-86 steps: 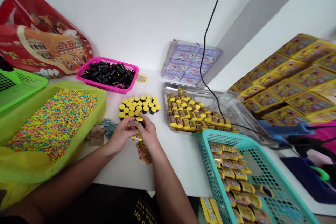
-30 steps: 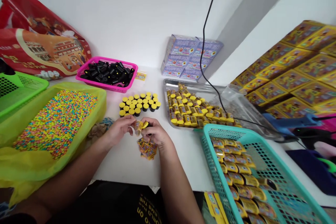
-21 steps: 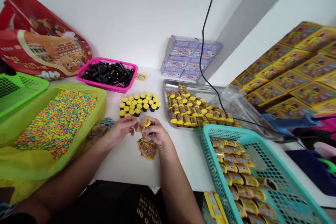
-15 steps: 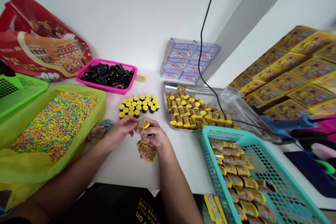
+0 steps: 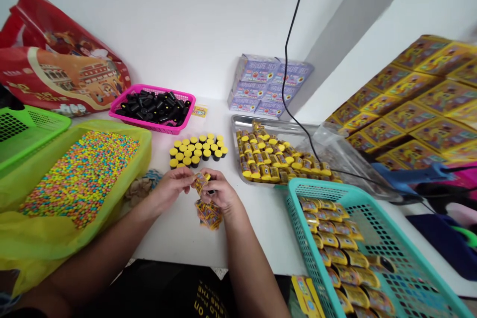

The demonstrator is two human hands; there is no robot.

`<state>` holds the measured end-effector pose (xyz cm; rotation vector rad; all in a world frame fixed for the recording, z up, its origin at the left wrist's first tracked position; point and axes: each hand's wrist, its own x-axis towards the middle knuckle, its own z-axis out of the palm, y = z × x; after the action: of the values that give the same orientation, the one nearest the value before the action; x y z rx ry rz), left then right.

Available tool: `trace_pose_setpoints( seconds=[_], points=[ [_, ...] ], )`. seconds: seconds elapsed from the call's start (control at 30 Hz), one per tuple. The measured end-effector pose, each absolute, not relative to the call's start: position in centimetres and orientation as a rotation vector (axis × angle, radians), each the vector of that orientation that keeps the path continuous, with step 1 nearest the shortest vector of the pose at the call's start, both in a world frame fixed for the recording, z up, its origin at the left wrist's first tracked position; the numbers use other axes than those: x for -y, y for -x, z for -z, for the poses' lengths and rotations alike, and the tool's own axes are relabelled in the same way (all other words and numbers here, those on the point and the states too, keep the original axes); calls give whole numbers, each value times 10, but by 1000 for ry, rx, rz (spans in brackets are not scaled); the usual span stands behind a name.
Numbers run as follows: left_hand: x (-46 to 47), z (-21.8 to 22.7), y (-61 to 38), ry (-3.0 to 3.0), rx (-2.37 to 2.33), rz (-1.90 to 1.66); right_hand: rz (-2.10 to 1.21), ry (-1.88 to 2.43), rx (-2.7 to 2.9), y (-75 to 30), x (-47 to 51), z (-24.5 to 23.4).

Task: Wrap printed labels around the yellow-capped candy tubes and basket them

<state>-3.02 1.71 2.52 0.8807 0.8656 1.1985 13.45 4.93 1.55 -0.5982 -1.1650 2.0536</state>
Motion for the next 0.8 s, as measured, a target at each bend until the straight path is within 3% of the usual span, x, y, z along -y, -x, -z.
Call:
trace_pose_setpoints(
  seconds=[0.33,0.57,0.8],
  points=[
    [-31,-20,42,-644,-1064,-1457,-1713,892,1188,-133,-56,-15],
    [-33,-16,44,-614,-1099,-1377,-998,1011,1461,-123,-56,-4],
    [-35,-16,43,-519,-951,-1386,-788,1022,1528,-122,-49,-9]
  ],
)
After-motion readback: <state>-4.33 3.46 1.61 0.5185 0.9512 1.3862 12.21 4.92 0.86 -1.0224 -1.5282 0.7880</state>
